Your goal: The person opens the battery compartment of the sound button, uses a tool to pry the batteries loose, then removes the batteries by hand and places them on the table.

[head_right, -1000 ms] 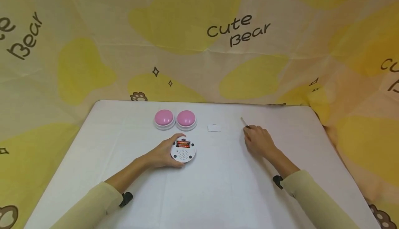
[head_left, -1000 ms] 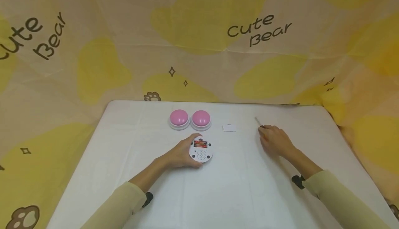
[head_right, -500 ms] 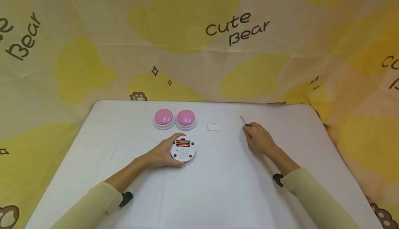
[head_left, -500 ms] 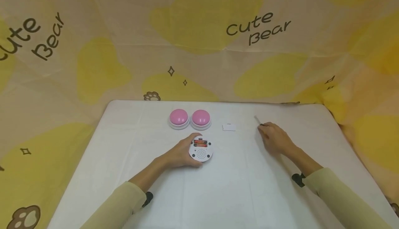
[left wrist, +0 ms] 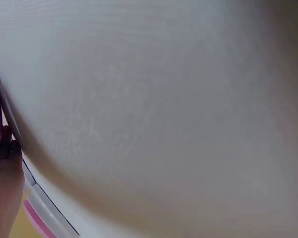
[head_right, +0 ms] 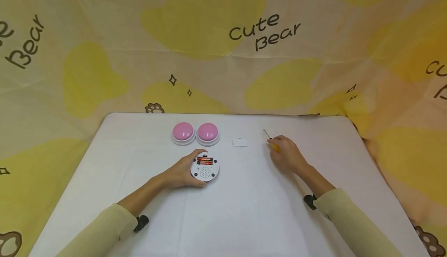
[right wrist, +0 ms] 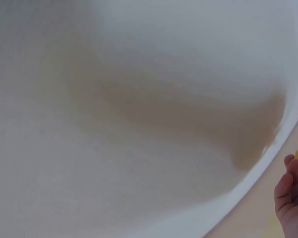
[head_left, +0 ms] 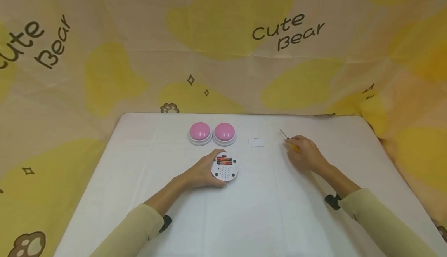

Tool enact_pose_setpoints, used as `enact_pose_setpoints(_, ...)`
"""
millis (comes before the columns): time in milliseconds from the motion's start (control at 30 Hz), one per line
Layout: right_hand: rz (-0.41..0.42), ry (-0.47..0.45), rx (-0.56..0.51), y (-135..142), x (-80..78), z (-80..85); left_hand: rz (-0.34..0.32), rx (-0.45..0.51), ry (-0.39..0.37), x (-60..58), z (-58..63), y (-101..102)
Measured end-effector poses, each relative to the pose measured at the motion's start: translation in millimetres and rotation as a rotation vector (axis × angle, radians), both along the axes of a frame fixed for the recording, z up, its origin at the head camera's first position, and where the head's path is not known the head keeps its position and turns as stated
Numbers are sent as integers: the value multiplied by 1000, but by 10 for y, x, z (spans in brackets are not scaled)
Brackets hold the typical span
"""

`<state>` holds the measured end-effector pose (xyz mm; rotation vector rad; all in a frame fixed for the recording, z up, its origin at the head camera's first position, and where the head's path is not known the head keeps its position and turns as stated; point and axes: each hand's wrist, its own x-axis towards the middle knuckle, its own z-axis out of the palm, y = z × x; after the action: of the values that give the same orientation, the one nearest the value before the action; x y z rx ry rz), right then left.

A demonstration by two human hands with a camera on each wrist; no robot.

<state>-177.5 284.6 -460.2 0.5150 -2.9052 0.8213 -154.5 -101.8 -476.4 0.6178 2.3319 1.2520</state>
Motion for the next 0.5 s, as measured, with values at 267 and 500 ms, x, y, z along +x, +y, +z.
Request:
enact_pose_setpoints(267, 110, 216, -99, -86, -29, -4, -2, 10, 1, -5, 0, -2)
enact_pose_setpoints(500, 180, 247, -153, -236, -4, 83, -10, 14, 11, -17, -18, -9)
